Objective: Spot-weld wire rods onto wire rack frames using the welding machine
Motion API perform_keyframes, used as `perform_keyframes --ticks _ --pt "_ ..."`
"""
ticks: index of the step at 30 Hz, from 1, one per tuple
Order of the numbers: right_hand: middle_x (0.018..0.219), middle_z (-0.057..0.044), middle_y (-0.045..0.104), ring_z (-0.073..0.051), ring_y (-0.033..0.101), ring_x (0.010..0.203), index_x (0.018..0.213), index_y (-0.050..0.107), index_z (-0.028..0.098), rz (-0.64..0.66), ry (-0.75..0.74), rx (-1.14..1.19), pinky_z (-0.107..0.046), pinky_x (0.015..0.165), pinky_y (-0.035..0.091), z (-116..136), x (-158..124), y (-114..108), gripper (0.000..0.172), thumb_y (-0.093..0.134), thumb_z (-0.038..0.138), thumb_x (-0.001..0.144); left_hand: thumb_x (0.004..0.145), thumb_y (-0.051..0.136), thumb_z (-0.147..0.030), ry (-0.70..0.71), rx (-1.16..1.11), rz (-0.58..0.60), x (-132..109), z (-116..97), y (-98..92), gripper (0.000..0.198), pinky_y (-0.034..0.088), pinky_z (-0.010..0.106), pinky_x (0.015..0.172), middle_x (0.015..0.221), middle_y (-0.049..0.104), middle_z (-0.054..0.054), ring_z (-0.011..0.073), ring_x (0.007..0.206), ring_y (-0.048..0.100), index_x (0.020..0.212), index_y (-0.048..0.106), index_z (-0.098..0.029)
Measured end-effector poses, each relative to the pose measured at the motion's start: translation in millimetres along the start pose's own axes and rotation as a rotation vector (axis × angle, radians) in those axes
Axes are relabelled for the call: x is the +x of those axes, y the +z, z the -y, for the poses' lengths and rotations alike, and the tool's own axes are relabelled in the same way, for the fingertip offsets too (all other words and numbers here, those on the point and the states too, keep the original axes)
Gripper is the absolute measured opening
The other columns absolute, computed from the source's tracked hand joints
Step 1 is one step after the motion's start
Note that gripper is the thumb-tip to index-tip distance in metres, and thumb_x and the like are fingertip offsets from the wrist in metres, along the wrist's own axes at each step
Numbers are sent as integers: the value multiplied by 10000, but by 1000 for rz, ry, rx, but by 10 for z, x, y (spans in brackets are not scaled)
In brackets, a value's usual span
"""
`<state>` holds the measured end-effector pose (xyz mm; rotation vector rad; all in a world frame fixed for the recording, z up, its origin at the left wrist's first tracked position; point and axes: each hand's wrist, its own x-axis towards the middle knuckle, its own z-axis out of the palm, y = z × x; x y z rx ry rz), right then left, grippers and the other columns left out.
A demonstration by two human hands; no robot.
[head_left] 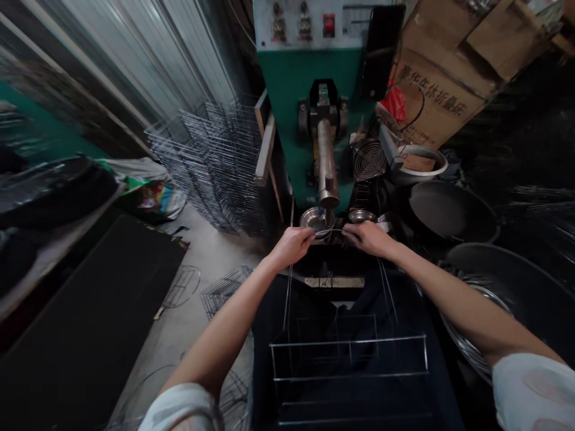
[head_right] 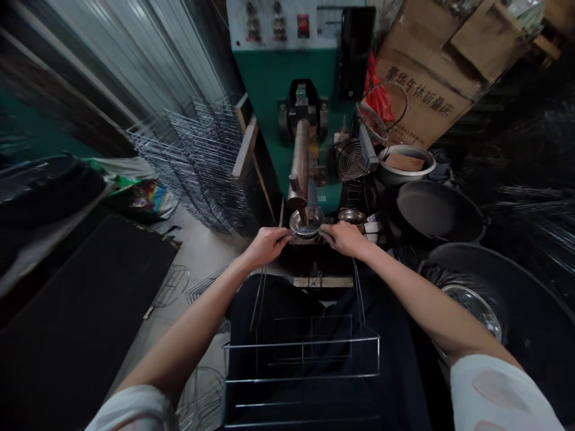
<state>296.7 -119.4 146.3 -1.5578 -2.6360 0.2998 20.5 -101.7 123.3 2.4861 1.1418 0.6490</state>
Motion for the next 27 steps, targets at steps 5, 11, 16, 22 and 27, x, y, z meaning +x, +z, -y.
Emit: perform_keyframes --ticks 5,11,16,22,27 --pt "949 -86 718 -235 634 928 1027 683 230 -31 -39 -5 -291 781 384 -33 94 -38 332 409 408 1086 965 537 -192 -22 -1 -10 13 12 -86 227 420 235 669 697 663 15 139 652 600 797 687 -164" --pt "953 -78 722 -230 641 934 1005 684 235 -16 -49 -1 -290 796 399 -68 137 -50 332 419 418 1086 948 553 -166 -33 -11 -20 18 -12 -96 207 417 228 659 699 671 8 132 651 603 798 695 -158" --pt "973 -78 728 -231 645 942 1015 685 240 -13 -38 -3 -289 790 399 -41 119 -77 316 427 410 1085 952 545 -168 -28 -9 -26 7 -16 -86 209 401 229 644 679 653 5 132 636 594 806 693 -158" --pt "967 -83 720 -235 645 943 1003 675 236 -30 -32 -47 -291 790 396 -13 121 -109 325 415 413 1087 968 528 -186 -9 -7 -40 9 16 -88 219 405 236 657 708 661 16 139 658 603 823 691 -160" --pt "984 -87 723 -237 647 950 1034 682 231 -18 -34 -24 -286 779 390 -60 168 -83 319 424 412 1083 956 540 -178 7 -14 -46 42 41 -95 216 385 239 635 669 634 8 133 624 583 797 682 -152"
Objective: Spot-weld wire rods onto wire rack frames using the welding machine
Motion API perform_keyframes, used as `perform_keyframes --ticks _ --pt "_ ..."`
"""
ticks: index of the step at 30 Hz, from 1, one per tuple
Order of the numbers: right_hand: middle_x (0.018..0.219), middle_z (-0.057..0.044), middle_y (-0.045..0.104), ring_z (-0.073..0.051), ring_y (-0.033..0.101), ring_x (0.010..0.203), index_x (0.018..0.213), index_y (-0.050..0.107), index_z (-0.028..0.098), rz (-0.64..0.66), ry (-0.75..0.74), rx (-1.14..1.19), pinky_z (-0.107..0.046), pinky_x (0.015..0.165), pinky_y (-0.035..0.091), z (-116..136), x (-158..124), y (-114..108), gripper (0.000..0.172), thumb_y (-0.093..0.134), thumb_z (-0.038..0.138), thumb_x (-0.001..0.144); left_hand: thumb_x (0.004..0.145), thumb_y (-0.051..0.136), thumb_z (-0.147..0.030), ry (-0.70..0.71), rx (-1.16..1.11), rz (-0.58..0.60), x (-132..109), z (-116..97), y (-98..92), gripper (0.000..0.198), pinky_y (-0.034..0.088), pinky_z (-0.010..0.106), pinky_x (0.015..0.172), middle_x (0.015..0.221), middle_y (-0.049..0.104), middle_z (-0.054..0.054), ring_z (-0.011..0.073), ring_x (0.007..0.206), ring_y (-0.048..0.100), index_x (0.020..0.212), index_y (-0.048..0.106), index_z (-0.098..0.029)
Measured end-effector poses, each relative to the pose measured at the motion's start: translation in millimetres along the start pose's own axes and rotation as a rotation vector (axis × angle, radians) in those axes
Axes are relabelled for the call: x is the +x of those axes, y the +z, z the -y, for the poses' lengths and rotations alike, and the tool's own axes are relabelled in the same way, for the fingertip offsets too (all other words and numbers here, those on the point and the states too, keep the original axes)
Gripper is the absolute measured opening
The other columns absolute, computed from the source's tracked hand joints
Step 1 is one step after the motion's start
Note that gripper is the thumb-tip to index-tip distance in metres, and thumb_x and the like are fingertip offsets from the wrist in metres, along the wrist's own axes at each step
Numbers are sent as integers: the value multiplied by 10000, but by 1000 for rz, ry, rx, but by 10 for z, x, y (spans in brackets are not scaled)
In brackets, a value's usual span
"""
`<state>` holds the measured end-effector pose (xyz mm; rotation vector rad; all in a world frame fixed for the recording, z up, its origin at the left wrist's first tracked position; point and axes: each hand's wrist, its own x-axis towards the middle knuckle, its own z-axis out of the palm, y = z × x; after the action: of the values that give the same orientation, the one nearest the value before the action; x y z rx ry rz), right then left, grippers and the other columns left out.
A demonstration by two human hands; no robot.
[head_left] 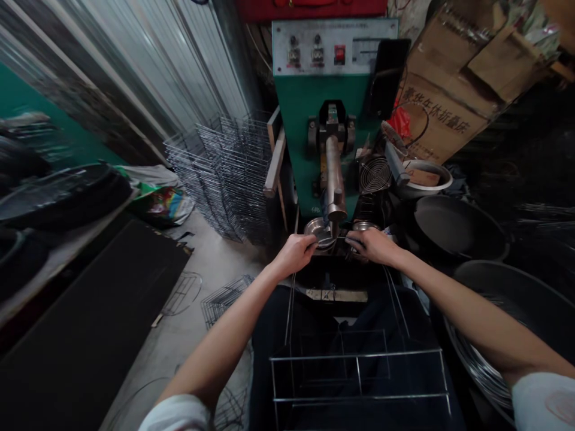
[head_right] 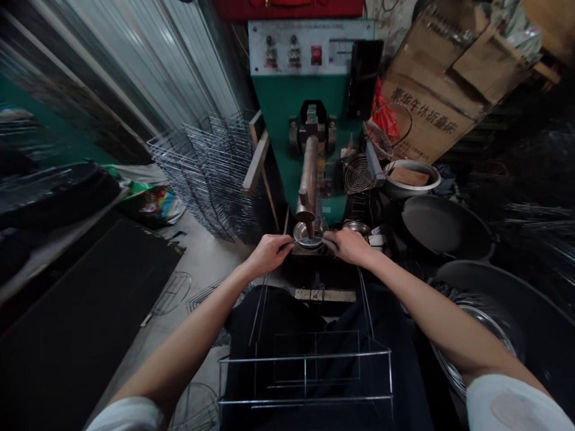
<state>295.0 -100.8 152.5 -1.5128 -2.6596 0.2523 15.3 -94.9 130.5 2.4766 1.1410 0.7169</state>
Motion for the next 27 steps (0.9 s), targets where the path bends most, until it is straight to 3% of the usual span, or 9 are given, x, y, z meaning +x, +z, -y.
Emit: perform_keyframes --ticks 6,12,22,27 --pt "983 -74 741 -223 656 900 1081 720 243 10 14 93 -279 752 381 14 -5 1 337 424 404 1089 961 528 -167 11 -6 5 21 -21 -4 223 382 241 631 683 647 14 135 627 583 804 686 -158" --pt "987 -88 755 -246 668 970 1144 740 256 -24 32 114 -281 788 426 -13 -1 40 329 467 424 1070 949 527 -153 11 17 26 35 -65 -23 219 362 250 614 651 618 14 145 616 569 775 659 -160" --pt "1006 -98 786 -252 714 963 1105 783 235 -107 1 316 -302 841 492 -45 39 135 364 491 443 1045 905 552 -118 -53 -15 76 66 -113 -47 171 402 251 656 690 665 36 163 648 606 804 684 -158" --pt "945 -89 782 -255 717 887 991 788 192 -125 34 483 -324 810 521 -157 -90 115 507 485 597 1008 928 573 -191 -143 -123 106 61 -128 -126 170 417 250 686 721 683 39 160 677 602 869 725 -142"
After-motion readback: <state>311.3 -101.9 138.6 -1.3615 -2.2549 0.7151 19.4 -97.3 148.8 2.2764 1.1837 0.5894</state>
